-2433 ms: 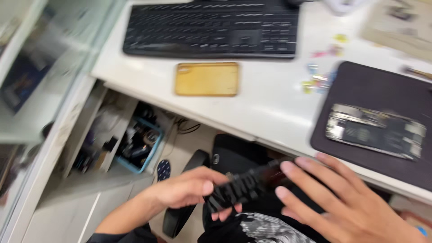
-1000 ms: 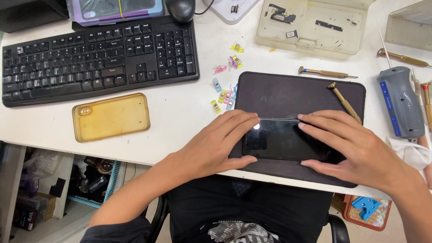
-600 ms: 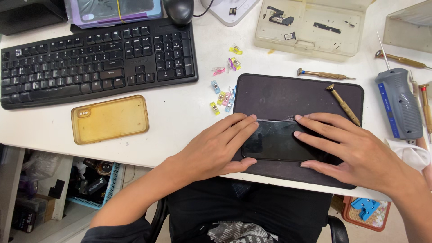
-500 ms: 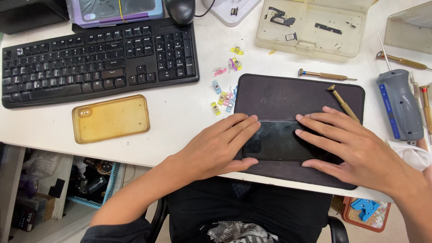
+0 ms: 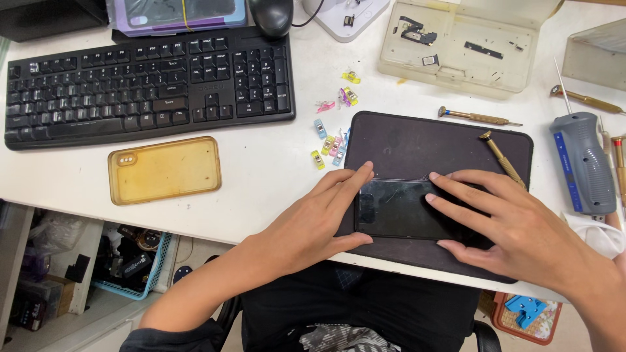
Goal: The person disassembles a smartphone, cleans internal components with a cloth, installs a new battery, and applies adhesive around the back cover. The device is handled throughout, with tools and parts organized on the workbench.
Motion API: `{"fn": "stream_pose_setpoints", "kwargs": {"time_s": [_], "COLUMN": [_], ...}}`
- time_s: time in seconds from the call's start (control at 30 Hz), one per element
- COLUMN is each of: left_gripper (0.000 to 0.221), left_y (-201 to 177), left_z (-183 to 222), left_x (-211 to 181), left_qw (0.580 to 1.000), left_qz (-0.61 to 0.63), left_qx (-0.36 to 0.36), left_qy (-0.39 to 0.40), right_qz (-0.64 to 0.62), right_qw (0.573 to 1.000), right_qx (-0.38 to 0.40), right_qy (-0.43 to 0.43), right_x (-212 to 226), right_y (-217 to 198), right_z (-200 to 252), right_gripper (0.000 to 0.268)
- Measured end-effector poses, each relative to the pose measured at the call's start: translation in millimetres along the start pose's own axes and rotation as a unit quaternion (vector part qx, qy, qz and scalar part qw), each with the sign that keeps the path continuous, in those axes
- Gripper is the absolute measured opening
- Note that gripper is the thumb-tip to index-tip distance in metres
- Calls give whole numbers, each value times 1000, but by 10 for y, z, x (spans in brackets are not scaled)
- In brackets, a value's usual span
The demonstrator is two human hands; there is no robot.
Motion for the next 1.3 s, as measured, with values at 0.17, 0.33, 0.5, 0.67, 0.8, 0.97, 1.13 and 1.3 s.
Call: {"fn": "stream_pose_setpoints", "kwargs": {"time_s": [0.17, 0.33, 0.5, 0.67, 0.8, 0.97, 1.13, 1.3], "left_gripper": [100, 105, 108, 98, 90, 89, 88, 89], "left_y": [8, 8, 54, 241, 306, 295, 282, 259], "left_z": [-27, -35, 46, 105, 121, 125, 137, 134], "left_x": [40, -46, 17, 77, 134, 137, 140, 159], "left_qw": [999, 999, 980, 953, 946, 931, 923, 916], "left_qz": [24, 36, 183, 286, 307, 350, 369, 386], "left_qx": [3, -35, -70, -68, -62, -61, -50, -53], "left_qy": [-34, -13, -44, -69, -82, -79, -92, -102], "right_qz": [-3, -26, -24, -23, -21, -43, -54, -91], "right_qw": [999, 998, 994, 994, 996, 996, 997, 995], "right_qx": [-25, -46, -101, -106, -81, -65, -46, -29], "right_qy": [-24, -28, -36, -28, -40, -39, -39, -15], "right_x": [159, 218, 259, 239, 261, 264, 272, 220], "right_y": [-55, -79, -191, -234, -250, -286, -268, -276], "right_z": [-119, -202, -116, -30, 11, -10, -35, -46], "right_gripper": [70, 70, 70, 68, 65, 64, 64, 65]}}
Point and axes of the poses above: each hand's wrist, its own z-axis away from the middle knuckle, its own y-axis out of the palm, x = y × z, the point moved 8 cm from there along -z, towards the middle knuckle, and after that the axes turned 8 degrees about z, right-handed, at the moved point
